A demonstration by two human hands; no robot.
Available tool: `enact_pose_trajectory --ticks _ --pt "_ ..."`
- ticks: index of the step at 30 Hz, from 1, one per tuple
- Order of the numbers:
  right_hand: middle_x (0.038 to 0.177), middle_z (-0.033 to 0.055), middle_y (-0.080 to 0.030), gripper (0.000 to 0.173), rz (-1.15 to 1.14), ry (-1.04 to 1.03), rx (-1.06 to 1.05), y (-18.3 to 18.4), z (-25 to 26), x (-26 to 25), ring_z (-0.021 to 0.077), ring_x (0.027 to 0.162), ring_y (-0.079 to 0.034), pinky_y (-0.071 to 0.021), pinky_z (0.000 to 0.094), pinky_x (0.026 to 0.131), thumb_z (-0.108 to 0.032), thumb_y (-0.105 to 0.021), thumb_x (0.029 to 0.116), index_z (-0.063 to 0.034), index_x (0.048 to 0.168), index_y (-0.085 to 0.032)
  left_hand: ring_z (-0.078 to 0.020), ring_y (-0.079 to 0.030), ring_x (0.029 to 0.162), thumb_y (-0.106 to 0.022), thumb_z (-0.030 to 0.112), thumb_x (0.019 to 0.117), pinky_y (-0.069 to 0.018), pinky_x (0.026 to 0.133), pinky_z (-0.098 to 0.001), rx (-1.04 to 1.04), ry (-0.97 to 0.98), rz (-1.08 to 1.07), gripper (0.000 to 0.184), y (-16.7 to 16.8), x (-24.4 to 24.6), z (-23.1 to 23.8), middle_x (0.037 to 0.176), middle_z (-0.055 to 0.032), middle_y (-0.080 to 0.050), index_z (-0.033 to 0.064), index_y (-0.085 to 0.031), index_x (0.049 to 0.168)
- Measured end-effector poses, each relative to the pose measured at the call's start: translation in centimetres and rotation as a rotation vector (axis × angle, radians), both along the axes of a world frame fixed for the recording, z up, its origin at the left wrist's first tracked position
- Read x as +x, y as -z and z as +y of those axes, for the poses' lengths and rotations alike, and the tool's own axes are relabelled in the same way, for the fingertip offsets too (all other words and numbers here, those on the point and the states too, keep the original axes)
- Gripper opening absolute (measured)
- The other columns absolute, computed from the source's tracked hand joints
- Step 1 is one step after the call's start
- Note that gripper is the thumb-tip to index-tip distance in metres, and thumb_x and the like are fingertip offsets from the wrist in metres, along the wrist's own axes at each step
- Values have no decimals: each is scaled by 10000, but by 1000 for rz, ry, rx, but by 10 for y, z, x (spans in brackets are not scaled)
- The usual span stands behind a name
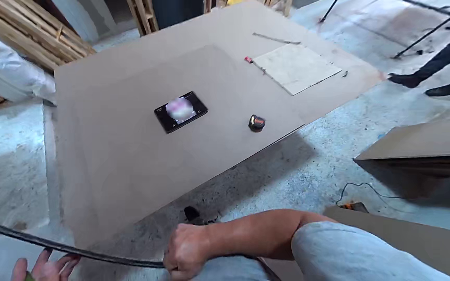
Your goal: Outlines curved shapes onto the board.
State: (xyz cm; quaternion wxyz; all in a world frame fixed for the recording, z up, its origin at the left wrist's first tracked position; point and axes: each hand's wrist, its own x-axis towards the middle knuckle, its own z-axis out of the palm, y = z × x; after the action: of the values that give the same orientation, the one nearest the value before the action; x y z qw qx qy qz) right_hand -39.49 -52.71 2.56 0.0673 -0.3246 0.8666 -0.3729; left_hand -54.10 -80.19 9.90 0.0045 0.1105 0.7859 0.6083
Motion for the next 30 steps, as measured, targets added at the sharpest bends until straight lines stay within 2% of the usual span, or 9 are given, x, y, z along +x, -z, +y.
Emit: enact_pose_trajectory --ticks 4,7,9,11,16,19,22,27,30 --pt "704 55 -657 275 16 -101 -10 -10 -41 -41 242 680 -670 -504 499 587 -327 -638 946 -119 768 -663 -126 -696 899 -459 234 1099 -602 783 -324 -63 -158 -9 663 -14 -43 -55 1380 -188 -576 -74 -114 1574" --pt "688 51 -640 289 20 -148 5 -11 -68 -62 238 673 -658 -497 485 595 -324 -624 954 -117 754 -648 -176 -704 965 -482 199 1088 -597 812 -336 -19 -271 -81 564 -16 -75 -90 1267 -150 -656 -54 -260 1541" --pt "694 49 -637 283 13 -143 38 -9 -84 -75 238 678 -656 -501 482 609 -327 -626 956 -120 763 -644 -223 -724 919 -503 163 1078 -625 784 -370 36 -303 -123 433 -10 -99 -108 1131 -140 -683 -53 -388 1436" --pt "720 53 -651 286 -24 -78 59 -7 -97 -89 244 697 -663 -509 497 622 -346 -636 958 -120 784 -664 -218 -722 809 -494 95 1069 -636 730 -364 103 -290 -130 341 1 -124 -121 1005 -115 -673 -50 -416 1367" --pt "718 105 -623 619 -306 396 -137 0 -138 -96 276 699 -641 -517 532 665 -555 -425 1065 -46 795 -650 -183 -717 794 -418 -31 1029 -615 700 -329 203 -190 -67 328 9 -174 -167 953 -87 -688 -66 -410 1354" --pt "786 118 -660 653 -597 860 -273 24 -159 -100 257 731 -658 -544 508 731 -598 -391 1064 -35 925 -691 -178 -717 795 -391 -45 1016 -620 714 -336 219 -64 -31 354 7 -203 -206 937 -79 -684 -83 -372 1367" --pt "892 87 -713 663 -951 1211 -415 77 -188 -102 216 796 -688 -567 459 804 -655 -403 1035 -72 1075 -715 -163 -699 731 -411 -46 1000 -597 609 -309 65 41 39 438 14 -216 -243 941 -104 -663 -154 -305 1411" --pt "1189 141 -722 684 -1102 1423 -842 122 -230 -135 246 1027 -733 -596 438 897 -629 -478 1028 -35 1354 -573 -181 -704 708 -458 -10 1014 -604 606 -326 -58 237 76 389 5 -235 -271 923 -130 -689 -179 -374 1355" --pt "1119 113 -748 642 -1084 1508 -1046 141 -246 -160 213 954 -755 -623 402 845 -606 -499 1030 -31 1294 -606 -184 -704 703 -478 -10 1008 -602 605 -329 -54 317 112 386 -4 -235 -275 917 -127 -697 -180 -382 1341"
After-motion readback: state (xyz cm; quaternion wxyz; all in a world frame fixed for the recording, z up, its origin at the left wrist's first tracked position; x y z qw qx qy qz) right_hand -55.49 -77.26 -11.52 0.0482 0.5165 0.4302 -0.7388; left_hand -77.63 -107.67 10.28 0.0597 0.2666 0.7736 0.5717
